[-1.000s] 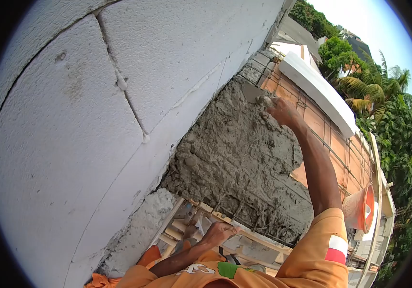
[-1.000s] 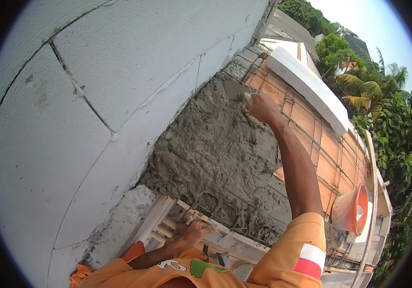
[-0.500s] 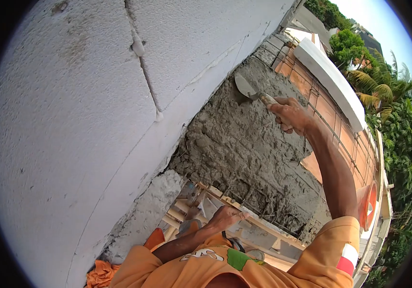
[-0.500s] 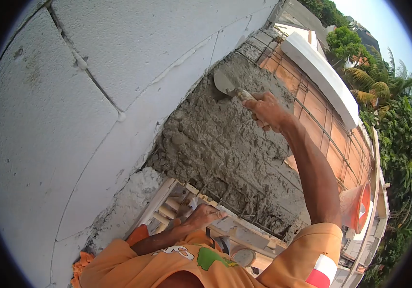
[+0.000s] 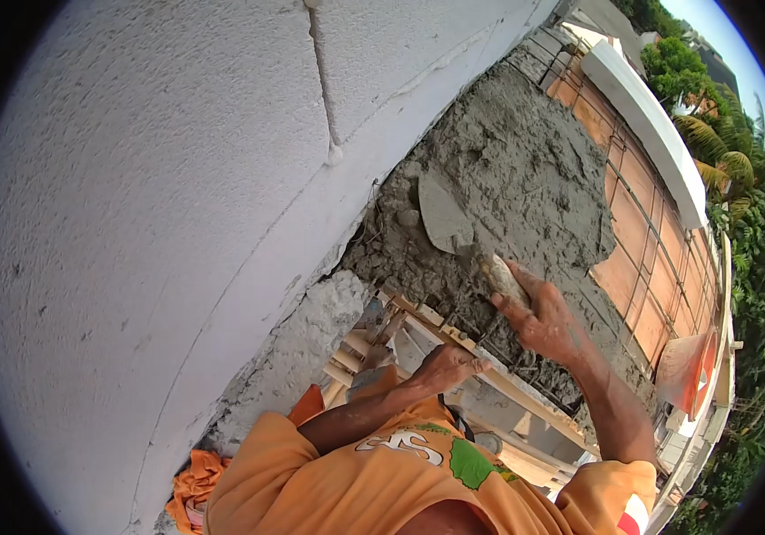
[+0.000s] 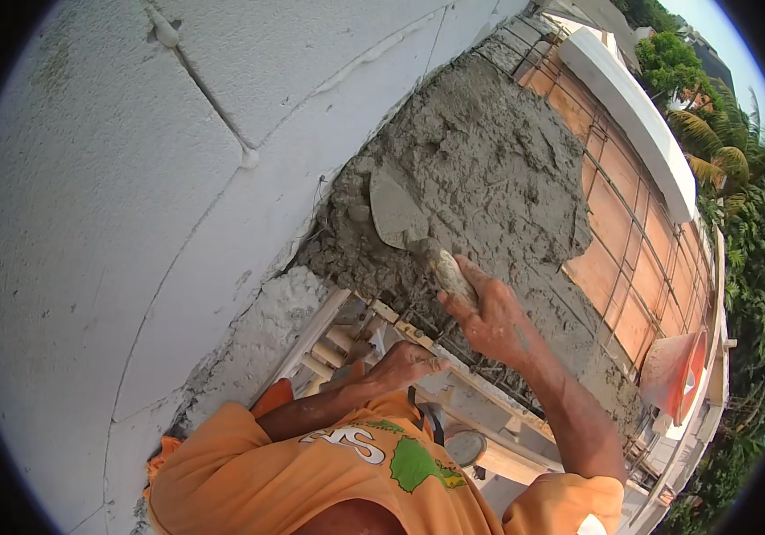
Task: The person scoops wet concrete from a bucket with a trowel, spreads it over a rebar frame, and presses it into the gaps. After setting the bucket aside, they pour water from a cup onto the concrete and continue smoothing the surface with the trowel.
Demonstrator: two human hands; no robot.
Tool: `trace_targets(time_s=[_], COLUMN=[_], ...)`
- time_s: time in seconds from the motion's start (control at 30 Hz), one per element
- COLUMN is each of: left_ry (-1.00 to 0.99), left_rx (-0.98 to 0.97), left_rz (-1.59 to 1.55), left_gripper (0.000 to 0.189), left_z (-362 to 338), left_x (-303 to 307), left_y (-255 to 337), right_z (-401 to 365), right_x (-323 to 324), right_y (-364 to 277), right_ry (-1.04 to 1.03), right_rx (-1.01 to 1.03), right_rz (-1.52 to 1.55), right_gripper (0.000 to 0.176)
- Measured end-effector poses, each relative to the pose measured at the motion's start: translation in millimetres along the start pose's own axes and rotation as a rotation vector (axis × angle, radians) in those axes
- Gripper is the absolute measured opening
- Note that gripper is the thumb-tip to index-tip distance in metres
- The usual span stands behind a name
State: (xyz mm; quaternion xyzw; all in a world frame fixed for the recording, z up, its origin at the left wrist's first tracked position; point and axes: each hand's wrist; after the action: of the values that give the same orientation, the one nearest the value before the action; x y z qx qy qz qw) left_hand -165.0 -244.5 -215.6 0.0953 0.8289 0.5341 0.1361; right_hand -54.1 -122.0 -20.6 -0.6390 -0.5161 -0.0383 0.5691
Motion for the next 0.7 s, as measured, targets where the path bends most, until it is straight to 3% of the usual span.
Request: trace_targets(time_s=[0.2,0.27,0.3,0.37,0.4,0.5,0.7], left_ry=[0.023,-0.012,-0.022,-0.023,-0.02,-0.003,0.021], left_rx=[-0.002,0.049,0.06,0.066,0.069,0.052,0.048], left_rz=[-0.034,-0.005,0.026,0.056,0.046,0.037,-0.003], left_gripper=[0.062,0.061,0.061,0.061,0.061,0.06,0.063], left_z=[3,4,5,5,4,5,3], left_x=[-3,-4,-3,-4,-5,-3,-5], left_y=[-6,-12,-12,-12,-13,-12,-13], right_z=[-37,-23,-11,16,20,-13,-30], right_x=[10,19,21,15,-1,-24,-6], right_y=[-22,-29,-31,-25,-7,-9,-14], right_ry=[-0.091,0.149,0.149,0.171,0.193,0.035,0.072], right_rx=[-0.033,0.085,0.084,0.149,0.214,0.217,0.117], right_rz=[-0.247,-0.322,-0.32,-0.608,-0.565,-0.734,-0.749], right_gripper=[0.06,0.059,0.059,0.058,0.062,0.064,0.062])
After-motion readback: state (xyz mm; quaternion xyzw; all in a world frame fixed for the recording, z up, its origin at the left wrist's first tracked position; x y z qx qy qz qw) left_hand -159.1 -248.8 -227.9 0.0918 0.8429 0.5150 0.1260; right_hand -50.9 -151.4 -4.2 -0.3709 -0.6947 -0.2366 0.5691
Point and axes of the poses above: each hand's wrist, its own z-axis towards the middle knuckle, its own x-axis out of the back of the hand, y = z × x, and after that the axes turned 4 degrees about x, right-handed
